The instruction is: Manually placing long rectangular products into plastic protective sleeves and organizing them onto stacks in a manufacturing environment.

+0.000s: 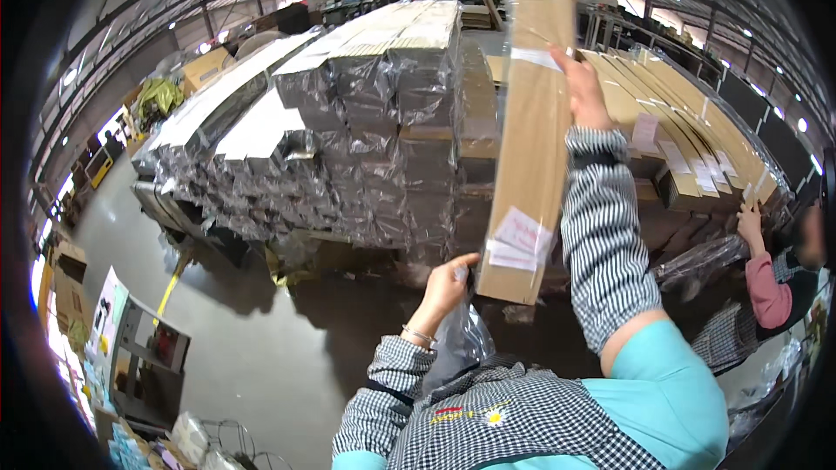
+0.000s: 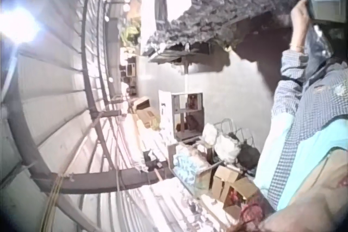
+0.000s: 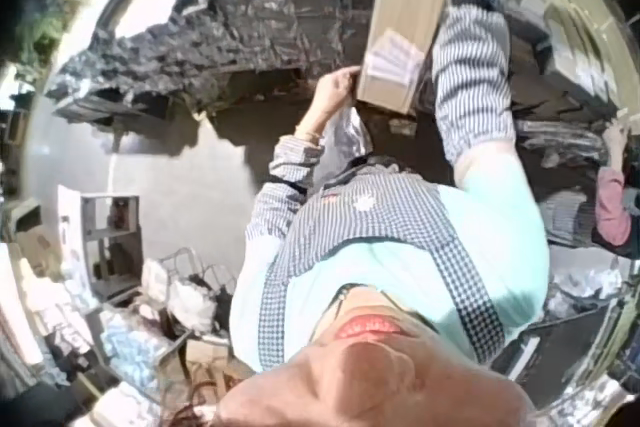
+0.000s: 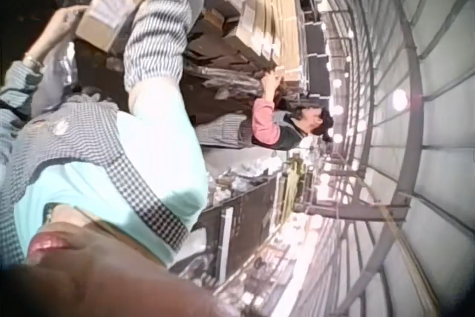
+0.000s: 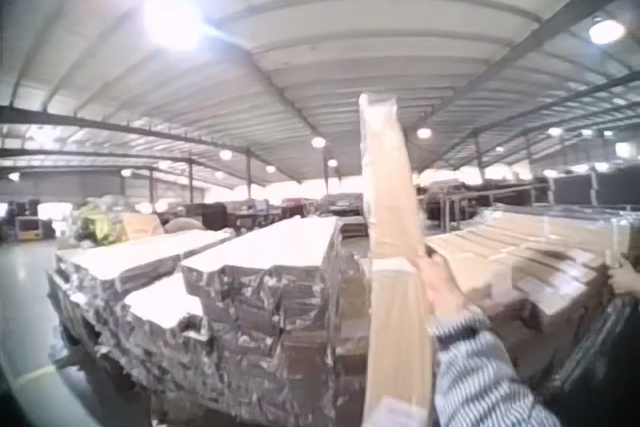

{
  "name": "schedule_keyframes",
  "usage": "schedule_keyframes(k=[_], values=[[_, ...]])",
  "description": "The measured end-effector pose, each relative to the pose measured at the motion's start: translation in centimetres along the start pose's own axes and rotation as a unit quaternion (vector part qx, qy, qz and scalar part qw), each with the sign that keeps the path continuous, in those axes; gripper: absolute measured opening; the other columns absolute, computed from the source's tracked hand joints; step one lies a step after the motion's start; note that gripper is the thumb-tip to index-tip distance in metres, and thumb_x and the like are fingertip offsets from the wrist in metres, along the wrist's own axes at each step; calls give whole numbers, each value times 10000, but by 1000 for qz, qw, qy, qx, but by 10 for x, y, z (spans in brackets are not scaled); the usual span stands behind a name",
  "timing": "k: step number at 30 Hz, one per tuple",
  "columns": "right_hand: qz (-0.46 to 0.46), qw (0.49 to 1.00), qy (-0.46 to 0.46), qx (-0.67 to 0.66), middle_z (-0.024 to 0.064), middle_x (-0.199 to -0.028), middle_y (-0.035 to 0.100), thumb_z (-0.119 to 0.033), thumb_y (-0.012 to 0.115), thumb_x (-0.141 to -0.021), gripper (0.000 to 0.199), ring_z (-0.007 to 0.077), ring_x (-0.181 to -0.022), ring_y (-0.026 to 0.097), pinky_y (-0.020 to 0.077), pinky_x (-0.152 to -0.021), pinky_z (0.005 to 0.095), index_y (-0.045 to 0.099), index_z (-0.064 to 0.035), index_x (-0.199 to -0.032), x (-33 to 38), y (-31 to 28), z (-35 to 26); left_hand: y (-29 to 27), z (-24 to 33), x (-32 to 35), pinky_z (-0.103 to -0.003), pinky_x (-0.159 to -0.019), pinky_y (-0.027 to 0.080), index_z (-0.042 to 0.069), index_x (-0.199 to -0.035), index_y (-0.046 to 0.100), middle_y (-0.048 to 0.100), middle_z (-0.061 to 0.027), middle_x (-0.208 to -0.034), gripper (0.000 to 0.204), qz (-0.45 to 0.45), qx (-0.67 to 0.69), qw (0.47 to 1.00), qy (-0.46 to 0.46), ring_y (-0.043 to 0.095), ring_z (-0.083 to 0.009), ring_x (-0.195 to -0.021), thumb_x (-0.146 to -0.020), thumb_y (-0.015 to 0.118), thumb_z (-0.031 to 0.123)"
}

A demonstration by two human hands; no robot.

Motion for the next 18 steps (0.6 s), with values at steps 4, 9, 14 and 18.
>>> schedule_keyframes(k=[4,9,14,18], values=[[-29,992,127,-1,165,-1003,724,-246,768,-883,466,232,-849,720,582,-727,339,621,90,-1170,-90,4,53,-1,-11,-21,-392,-832,542,41,-1199,678,697,-242,-1058,342,-50,-105,993,-10,698,-362,-1006,-893,527,28],[-99,972,210,-38,153,-1222,678,-309,667,-957,478,222,-1060,668,541,-914,360,588,37,-1277,-175,26,178,-45,-32,4,-388,-933,529,89,-1246,667,694,-173,-1177,388,6,-83,993,-86,657,-335,-1128,-899,504,27],[-72,986,148,-10,92,-1232,678,-596,355,-1035,673,203,-1124,608,464,-974,344,610,-39,-1312,-239,-45,344,-35,-42,-8,-346,-888,527,133,-1235,682,717,-138,-1090,305,29,-42,995,-88,692,-258,-1014,-1001,543,272],[75,972,119,189,143,-1320,637,-585,338,-1045,720,231,-1224,574,380,-1084,348,596,22,-1334,-201,-138,380,-10,-23,-42,-358,-856,514,58,-1350,556,704,-188,-1111,414,-49,-19,996,-76,669,-266,-968,-948,576,157]])
Point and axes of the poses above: each hand's wrist, its own x-axis away from the middle knuckle, its own y-axis out of the palm, z = x × y, the point moved 2 cm from there along -x, towards the middle knuckle
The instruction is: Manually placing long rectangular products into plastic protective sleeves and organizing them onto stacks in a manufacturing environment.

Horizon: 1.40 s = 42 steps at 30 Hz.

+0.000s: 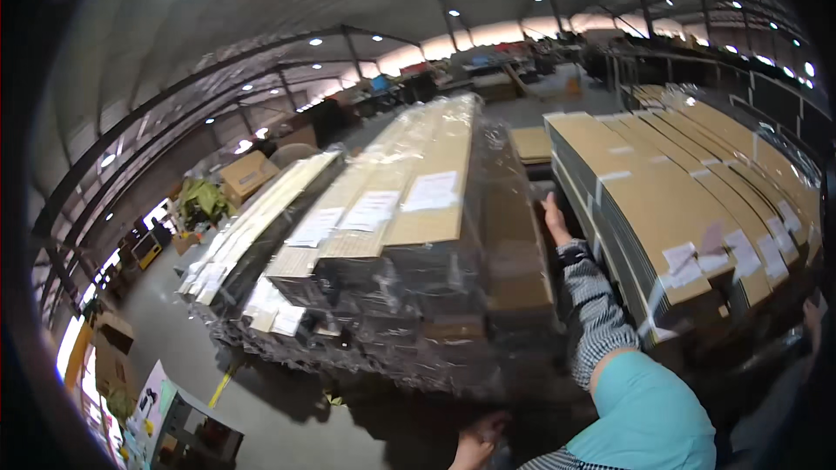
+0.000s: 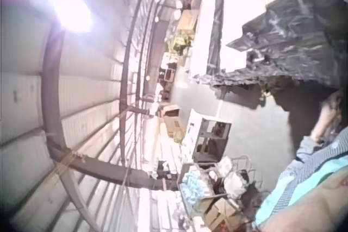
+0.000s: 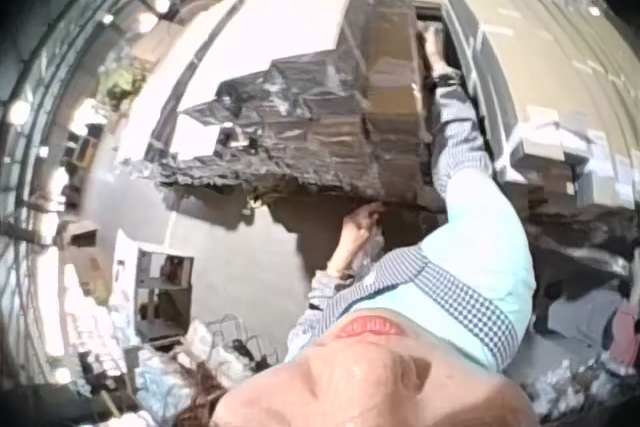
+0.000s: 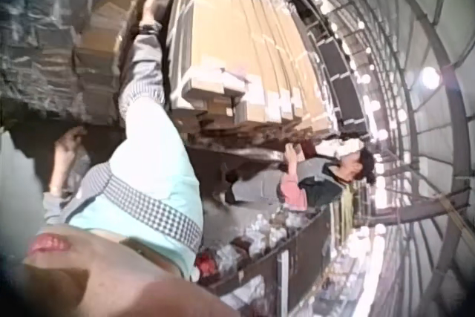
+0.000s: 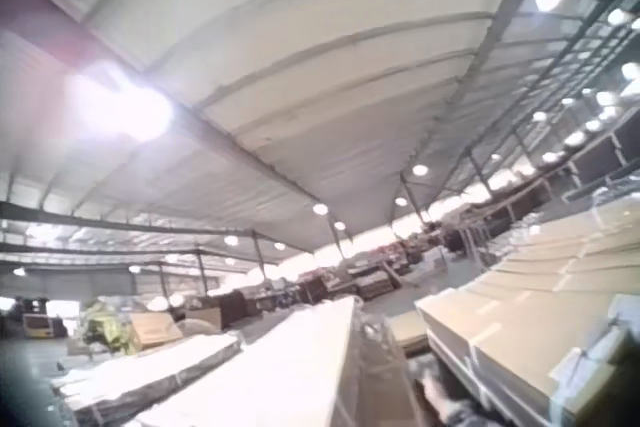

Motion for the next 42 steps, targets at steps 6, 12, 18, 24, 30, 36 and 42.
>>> schedule_keyframes(k=[6,12,18,24,30,36,42], values=[[37,927,-370,51,174,-1175,678,-104,661,-893,210,350,-1139,631,487,-997,405,686,-5,-1076,333,6,-231,-2,54,11,-300,-942,501,14,-1116,703,732,-91,-1085,248,84,76,994,7,673,-173,-1061,-884,634,-41],[179,825,-391,368,195,-1126,661,-258,717,-872,334,395,-1039,619,514,-873,446,675,0,-1079,382,-168,-315,21,107,56,-250,-841,465,-6,-1109,675,723,-100,-1025,178,165,134,968,132,650,-145,-930,-993,566,73],[129,744,-246,608,240,-1445,485,-466,726,-757,598,406,-1291,425,316,-1007,630,660,-181,-1279,368,-192,-233,21,171,115,-190,-615,367,7,-1161,641,702,-73,-1050,204,265,173,922,224,545,-49,-765,-987,543,45],[90,791,-242,555,161,-1397,565,-390,723,-771,563,382,-1296,433,341,-987,563,657,-145,-1274,479,-209,-294,34,238,133,-174,-544,302,31,-1252,587,688,-77,-1078,245,273,283,870,297,378,5,-617,-1014,537,58],[-255,943,-202,68,151,-1199,658,-385,712,-905,392,282,-1074,637,481,-909,369,695,3,-959,621,-257,-346,70,268,123,-167,-537,264,42,-1278,567,669,-58,-1048,255,301,320,850,291,345,9,-612,-1028,523,68],[-83,964,-242,72,74,-835,669,17,731,-853,70,156,-743,613,481,-680,273,712,32,-919,648,-299,-344,134,290,107,-221,-614,421,23,-1132,609,686,-96,-987,262,151,289,854,406,547,-97,-713,-951,695,192],[-123,951,-272,-84,40,-713,554,-157,779,-862,249,182,-721,528,436,-643,312,615,-34,-721,635,-359,-338,176,282,108,-297,-646,548,-21,-807,678,727,-142,-824,139,-118,232,922,286,701,-216,-713,-789,804,35]])
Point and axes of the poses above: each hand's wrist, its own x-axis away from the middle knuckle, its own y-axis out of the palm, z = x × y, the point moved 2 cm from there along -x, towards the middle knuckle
